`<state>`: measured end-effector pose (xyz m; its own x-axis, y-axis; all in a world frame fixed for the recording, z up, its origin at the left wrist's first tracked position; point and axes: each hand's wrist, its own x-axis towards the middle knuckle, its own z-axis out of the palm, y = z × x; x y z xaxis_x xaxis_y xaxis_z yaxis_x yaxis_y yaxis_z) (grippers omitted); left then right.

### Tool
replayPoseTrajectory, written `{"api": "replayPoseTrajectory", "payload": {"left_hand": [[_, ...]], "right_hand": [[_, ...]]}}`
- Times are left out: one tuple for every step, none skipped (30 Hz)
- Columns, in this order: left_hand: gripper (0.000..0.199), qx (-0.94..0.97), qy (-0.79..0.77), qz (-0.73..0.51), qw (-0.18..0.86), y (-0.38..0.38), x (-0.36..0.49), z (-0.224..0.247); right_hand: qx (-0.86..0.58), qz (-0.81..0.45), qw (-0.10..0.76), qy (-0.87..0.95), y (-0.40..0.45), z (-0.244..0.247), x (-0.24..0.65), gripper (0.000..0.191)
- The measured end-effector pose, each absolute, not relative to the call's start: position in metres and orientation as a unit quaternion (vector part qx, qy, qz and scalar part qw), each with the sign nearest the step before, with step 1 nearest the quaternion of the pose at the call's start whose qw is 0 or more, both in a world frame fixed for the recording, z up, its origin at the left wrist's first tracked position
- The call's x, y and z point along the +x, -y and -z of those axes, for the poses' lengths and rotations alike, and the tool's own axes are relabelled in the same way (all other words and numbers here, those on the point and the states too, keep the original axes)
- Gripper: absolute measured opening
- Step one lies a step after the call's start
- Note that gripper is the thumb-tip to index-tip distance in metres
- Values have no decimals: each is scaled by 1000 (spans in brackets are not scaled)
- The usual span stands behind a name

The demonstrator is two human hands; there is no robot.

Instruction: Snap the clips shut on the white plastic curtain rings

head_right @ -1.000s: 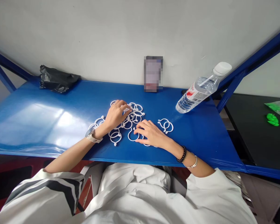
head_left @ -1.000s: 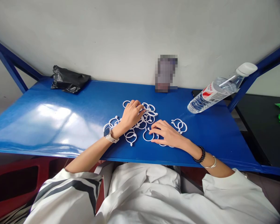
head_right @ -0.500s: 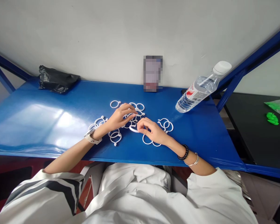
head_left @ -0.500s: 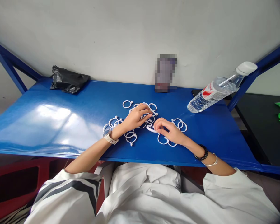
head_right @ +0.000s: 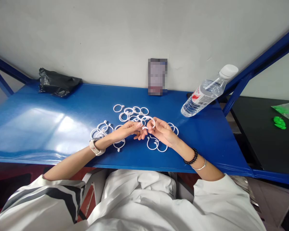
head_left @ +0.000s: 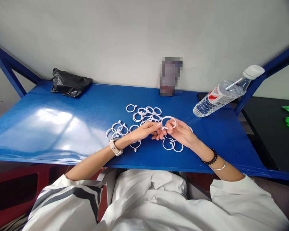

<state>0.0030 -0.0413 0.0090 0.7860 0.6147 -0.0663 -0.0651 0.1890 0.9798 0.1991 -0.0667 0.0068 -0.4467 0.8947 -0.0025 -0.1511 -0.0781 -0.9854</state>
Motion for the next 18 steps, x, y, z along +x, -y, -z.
{"api": "replayPoseTrajectory", "payload": {"left_hand": [[54,576,-223,-226,753,43,3,-8],[51,562,-215,-224,767,44,3,-7],[48,550,-207,-225,777,45,3,-7],[44,538,-200,-230,786,46,3,-6],[41,526,-198,-236,793,46,3,-6],[39,514,-198,-245,798,47,3,-6],[37,503,-201,-254,801,48,3,-7],[37,496,-204,-261,803,48,2,-8],[37,493,-208,-269,801,48,2,-9],[37,495,-213,-277,795,48,1,-9],[37,502,-221,-286,786,47,1,-10],[37,512,-230,-296,773,46,-1,-11],[37,525,-240,-305,758,45,-3,-12],[37,540,-251,-313,739,43,-5,-13],[37,558,-262,-322,719,42,-7,-13],[36,576,-271,-329,698,40,-9,-14],[35,594,-277,-337,676,38,-12,-15],[35,610,-282,-343,656,36,-14,-15]], "right_hand": [[-339,-652,398,550,66,-7,200,46],[-342,-649,393,554,66,-6,200,46],[-347,-645,389,558,66,-6,201,46],[-352,-641,386,562,66,-7,201,45],[-355,-640,384,563,66,-7,201,45],[-354,-642,384,562,66,-7,201,45],[-350,-645,386,558,67,-8,201,45],[-345,-650,389,555,67,-9,200,45],[-342,-651,392,552,67,-10,200,45],[-344,-648,397,552,68,-11,200,44],[-352,-640,400,553,67,-12,201,42],[-366,-625,404,558,67,-13,202,41],[-382,-605,407,568,66,-13,203,39],[-398,-580,406,583,65,-14,205,37],[-414,-550,399,606,63,-15,206,34],[-429,-513,382,638,62,-15,208,31],[-443,-469,356,676,61,-15,210,28],[-455,-417,322,718,60,-15,211,25]]}}
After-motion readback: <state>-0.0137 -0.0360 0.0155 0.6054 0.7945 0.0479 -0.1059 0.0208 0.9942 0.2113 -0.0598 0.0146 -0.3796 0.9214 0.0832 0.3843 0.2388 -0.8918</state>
